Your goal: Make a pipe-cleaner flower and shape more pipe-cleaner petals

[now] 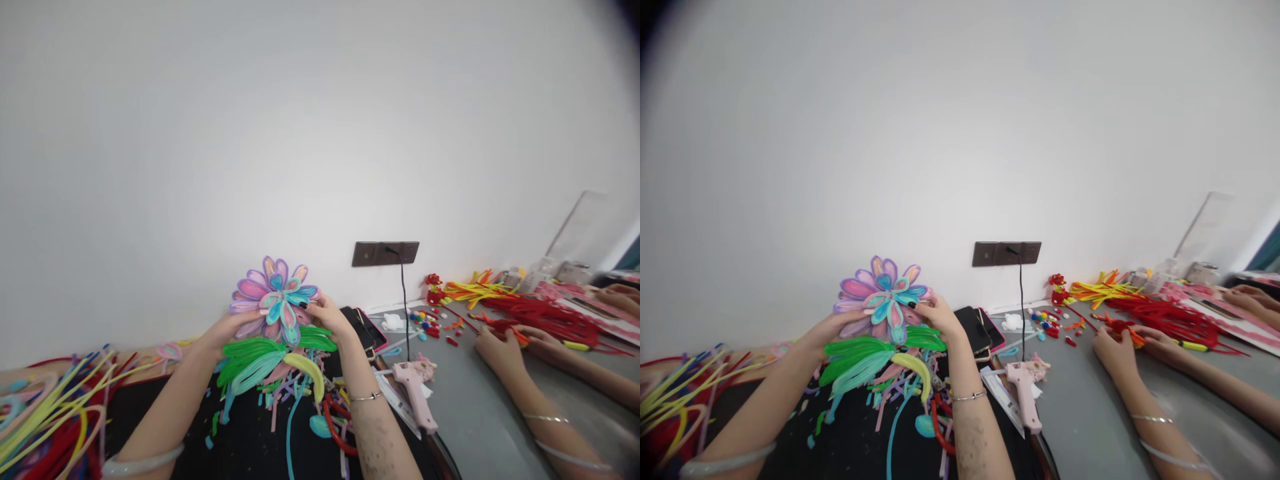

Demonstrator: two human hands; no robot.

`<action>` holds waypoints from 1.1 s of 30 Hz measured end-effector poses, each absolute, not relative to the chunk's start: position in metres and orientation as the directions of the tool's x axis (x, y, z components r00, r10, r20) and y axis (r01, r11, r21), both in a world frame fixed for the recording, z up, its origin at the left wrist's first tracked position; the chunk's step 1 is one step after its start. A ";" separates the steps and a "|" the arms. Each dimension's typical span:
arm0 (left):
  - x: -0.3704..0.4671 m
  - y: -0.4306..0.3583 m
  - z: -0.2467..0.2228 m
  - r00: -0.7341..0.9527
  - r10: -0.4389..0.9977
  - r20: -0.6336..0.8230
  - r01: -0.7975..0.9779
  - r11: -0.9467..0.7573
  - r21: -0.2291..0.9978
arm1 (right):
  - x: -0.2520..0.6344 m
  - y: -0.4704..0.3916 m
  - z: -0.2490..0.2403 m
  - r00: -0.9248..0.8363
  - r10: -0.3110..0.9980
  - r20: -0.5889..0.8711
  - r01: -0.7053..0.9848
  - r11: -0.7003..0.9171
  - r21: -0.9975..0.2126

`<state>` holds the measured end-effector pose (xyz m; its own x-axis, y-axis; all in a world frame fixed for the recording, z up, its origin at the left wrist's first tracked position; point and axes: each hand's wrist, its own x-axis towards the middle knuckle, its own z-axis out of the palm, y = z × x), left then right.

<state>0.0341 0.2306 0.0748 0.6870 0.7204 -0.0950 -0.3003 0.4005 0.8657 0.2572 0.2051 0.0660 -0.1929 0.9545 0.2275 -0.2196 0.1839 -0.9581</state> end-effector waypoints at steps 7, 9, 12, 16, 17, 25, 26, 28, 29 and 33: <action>0.025 0.233 0.057 0.630 0.777 0.017 -0.475 0.368 0.799 | 0.252 0.213 0.055 -0.205 0.967 0.152 -0.380 0.065 -0.923; 0.027 0.230 0.057 0.661 0.750 0.040 -0.506 0.405 0.762 | 0.249 0.212 0.053 -0.189 0.971 0.144 -0.395 0.058 -0.917; 0.029 0.227 0.061 0.705 0.709 0.032 -0.513 0.478 0.712 | 0.246 0.212 0.052 -0.183 0.975 0.126 -0.416 0.039 -0.909; 0.028 0.229 0.063 0.702 0.711 -0.044 -0.493 0.529 0.691 | 0.246 0.214 0.047 -0.203 0.973 0.113 -0.418 0.019 -0.908; 0.027 0.231 0.062 0.697 0.715 -0.055 -0.491 0.531 0.691 | 0.247 0.215 0.045 -0.205 0.973 0.108 -0.405 0.016 -0.914; 0.021 0.241 0.054 0.698 0.715 -0.039 -0.492 0.519 0.699 | 0.252 0.219 0.037 -0.269 0.960 0.074 -0.334 -0.020 -0.942; 0.020 0.242 0.052 0.699 0.715 -0.033 -0.492 0.513 0.703 | 0.252 0.219 0.037 -0.278 0.958 0.075 -0.336 -0.024 -0.942; 0.018 0.245 0.050 0.704 0.710 -0.028 -0.488 0.511 0.708 | 0.250 0.219 0.035 -0.294 0.952 0.083 -0.348 -0.026 -0.937; 0.017 0.245 0.049 0.708 0.706 -0.028 -0.485 0.514 0.707 | 0.248 0.220 0.034 -0.305 0.948 0.091 -0.359 -0.026 -0.933; 0.013 0.246 0.048 0.725 0.689 -0.016 -0.482 0.523 0.703 | 0.244 0.222 0.030 -0.334 0.936 0.111 -0.372 -0.023 -0.928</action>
